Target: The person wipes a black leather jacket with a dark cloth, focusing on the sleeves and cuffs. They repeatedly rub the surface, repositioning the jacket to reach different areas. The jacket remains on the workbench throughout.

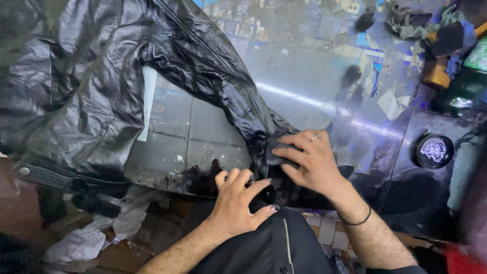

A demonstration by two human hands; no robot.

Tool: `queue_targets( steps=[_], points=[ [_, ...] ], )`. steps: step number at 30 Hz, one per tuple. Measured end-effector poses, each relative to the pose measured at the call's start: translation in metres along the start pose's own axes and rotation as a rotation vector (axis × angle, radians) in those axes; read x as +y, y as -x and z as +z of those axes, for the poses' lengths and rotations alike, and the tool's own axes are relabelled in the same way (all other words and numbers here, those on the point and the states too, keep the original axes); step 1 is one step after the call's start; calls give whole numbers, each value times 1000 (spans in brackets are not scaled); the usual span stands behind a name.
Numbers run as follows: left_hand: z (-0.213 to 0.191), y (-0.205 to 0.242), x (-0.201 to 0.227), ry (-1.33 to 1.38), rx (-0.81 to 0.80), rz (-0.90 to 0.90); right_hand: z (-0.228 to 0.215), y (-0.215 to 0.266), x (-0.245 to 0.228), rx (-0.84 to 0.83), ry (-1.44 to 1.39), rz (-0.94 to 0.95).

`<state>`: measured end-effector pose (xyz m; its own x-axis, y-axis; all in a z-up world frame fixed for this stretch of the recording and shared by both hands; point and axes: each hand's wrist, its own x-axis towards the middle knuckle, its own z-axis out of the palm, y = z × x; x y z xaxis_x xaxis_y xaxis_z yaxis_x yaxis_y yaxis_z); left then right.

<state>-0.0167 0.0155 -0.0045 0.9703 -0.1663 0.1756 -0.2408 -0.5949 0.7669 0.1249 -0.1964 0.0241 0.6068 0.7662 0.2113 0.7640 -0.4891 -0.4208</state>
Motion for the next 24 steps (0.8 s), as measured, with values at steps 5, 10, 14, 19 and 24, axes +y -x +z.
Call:
queue_targets(
  steps=[5,10,14,19,24],
  points=[
    [-1,5,-2,17,-26,-29,1,4,-6,8,-76,39],
    [-1,10,-5,24,-49,-6,6,13,-15,-131,-142,-12],
    [-3,13,-6,78,-80,-12,12,21,-17,18,-45,53],
    [-5,16,-8,103,-173,-49,15,37,-10,-103,-257,95],
    [-5,22,-10,125,-155,-39,8,45,-5,281,-469,285]
  ],
)
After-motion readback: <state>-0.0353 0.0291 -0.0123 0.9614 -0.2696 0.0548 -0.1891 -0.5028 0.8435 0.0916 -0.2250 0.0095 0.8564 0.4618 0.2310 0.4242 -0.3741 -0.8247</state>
